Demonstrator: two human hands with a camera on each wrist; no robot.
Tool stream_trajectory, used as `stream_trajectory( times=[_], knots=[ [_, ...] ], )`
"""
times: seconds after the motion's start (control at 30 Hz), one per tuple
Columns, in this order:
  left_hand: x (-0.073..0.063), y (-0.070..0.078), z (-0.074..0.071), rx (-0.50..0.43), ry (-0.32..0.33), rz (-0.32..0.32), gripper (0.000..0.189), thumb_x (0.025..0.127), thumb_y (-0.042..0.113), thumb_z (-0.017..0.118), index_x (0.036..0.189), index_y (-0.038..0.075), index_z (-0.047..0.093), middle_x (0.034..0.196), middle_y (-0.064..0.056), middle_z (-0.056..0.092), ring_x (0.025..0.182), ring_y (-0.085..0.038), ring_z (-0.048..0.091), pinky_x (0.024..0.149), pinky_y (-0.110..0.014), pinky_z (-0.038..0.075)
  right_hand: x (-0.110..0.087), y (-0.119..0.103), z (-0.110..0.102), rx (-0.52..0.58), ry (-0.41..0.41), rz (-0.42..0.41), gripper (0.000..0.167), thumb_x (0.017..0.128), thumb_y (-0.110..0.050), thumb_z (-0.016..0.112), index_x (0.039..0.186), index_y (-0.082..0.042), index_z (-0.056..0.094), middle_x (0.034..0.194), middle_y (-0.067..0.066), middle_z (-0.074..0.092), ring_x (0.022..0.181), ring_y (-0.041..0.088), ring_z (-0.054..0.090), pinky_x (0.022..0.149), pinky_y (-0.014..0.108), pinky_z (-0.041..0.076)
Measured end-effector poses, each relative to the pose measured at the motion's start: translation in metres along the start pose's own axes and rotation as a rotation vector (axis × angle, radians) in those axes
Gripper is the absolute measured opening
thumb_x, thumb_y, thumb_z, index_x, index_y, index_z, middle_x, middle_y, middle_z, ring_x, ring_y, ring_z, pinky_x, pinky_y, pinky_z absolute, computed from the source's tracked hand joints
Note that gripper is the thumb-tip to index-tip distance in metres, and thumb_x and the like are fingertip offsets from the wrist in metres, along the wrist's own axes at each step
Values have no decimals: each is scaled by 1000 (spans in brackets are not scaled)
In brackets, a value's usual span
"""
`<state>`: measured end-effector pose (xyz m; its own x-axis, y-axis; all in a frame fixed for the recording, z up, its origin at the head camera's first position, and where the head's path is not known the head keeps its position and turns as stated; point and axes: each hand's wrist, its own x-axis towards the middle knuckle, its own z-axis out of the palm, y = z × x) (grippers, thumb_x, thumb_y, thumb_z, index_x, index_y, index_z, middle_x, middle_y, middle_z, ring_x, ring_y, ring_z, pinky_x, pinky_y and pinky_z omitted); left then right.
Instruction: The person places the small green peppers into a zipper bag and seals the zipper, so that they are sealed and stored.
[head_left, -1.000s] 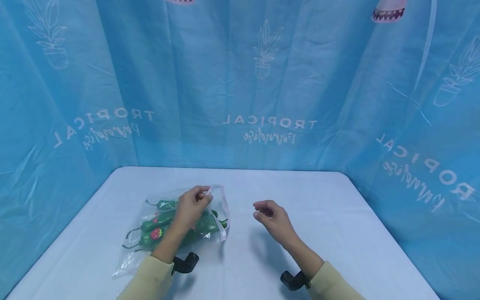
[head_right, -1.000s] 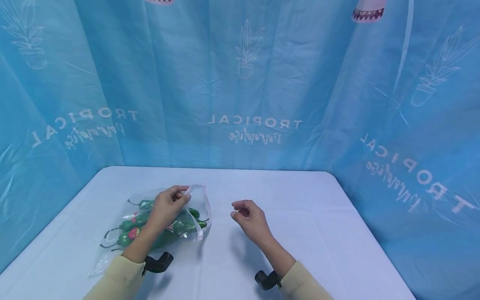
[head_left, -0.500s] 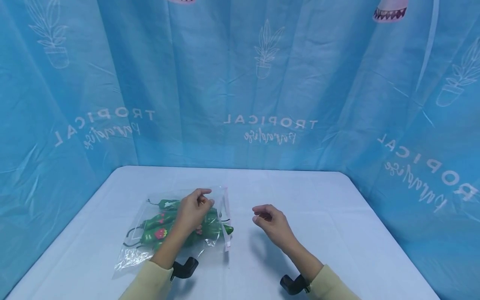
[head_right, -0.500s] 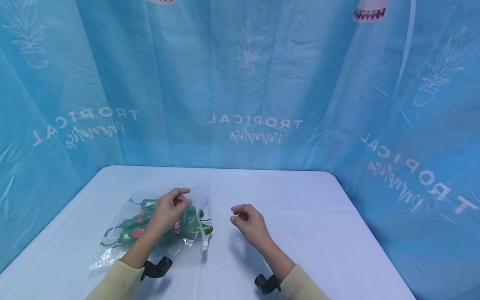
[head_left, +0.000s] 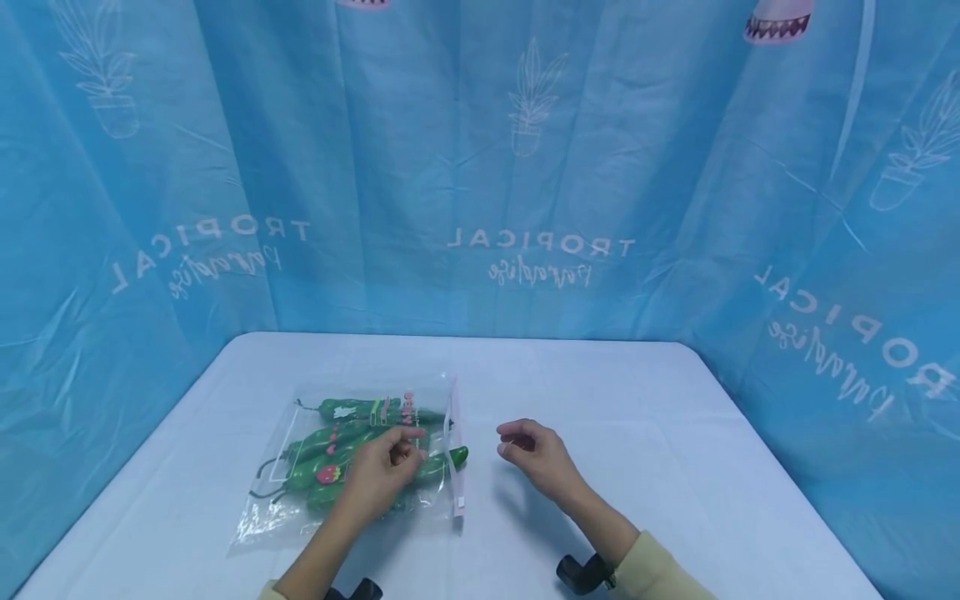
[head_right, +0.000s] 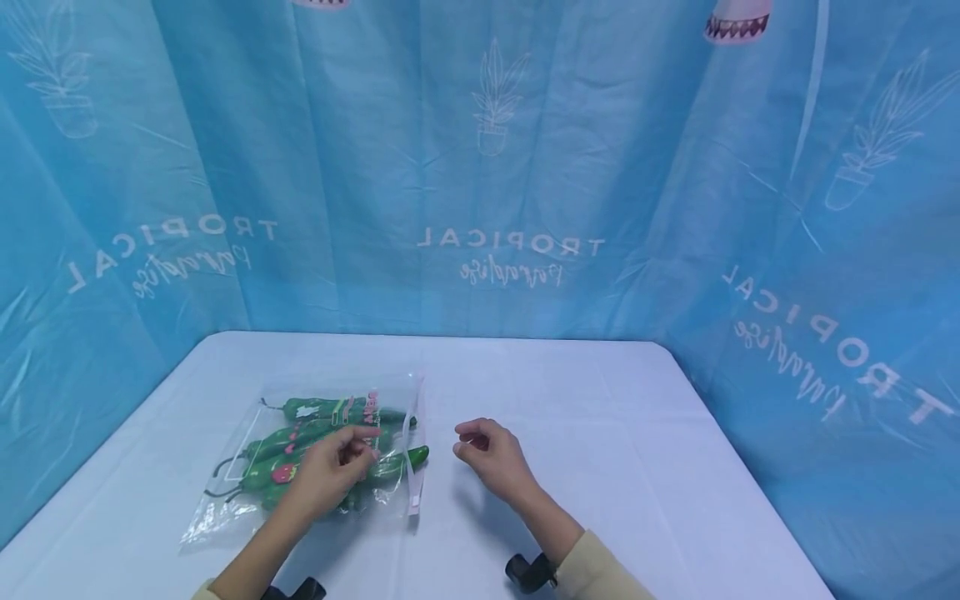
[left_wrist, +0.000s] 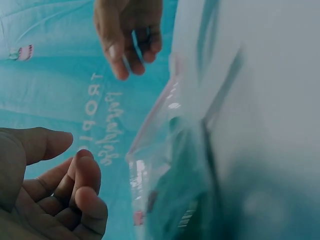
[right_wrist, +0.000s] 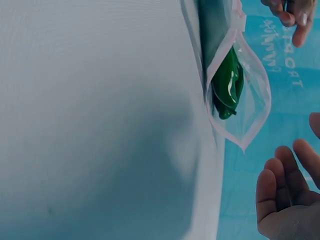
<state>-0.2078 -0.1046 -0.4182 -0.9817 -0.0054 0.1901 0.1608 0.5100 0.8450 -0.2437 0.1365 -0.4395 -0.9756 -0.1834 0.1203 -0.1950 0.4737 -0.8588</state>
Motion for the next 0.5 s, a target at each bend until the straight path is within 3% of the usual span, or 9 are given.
stream_trajectory(
  times=[0.33, 0.5],
  knots=[
    [-26, -7, 13, -115, -105, -126, 25, 82, 5, 63, 107, 3, 65, 73, -3, 61, 55, -10, 55, 44, -22, 44, 8, 1, 13, -15, -116, 13, 31, 87, -20, 64, 115, -6, 63, 109, 10, 67, 95, 17, 60, 79, 30, 49],
    [-30, -9, 15, -146, -132, -155, 26, 82, 5, 63, 108, 3, 64, 73, -3, 61, 55, -15, 55, 42, -24, 44, 11, 2, 21, -37, -182, 39, 33, 87, -20, 63, 118, -7, 62, 115, 11, 66, 99, 19, 61, 81, 34, 50]
  ],
)
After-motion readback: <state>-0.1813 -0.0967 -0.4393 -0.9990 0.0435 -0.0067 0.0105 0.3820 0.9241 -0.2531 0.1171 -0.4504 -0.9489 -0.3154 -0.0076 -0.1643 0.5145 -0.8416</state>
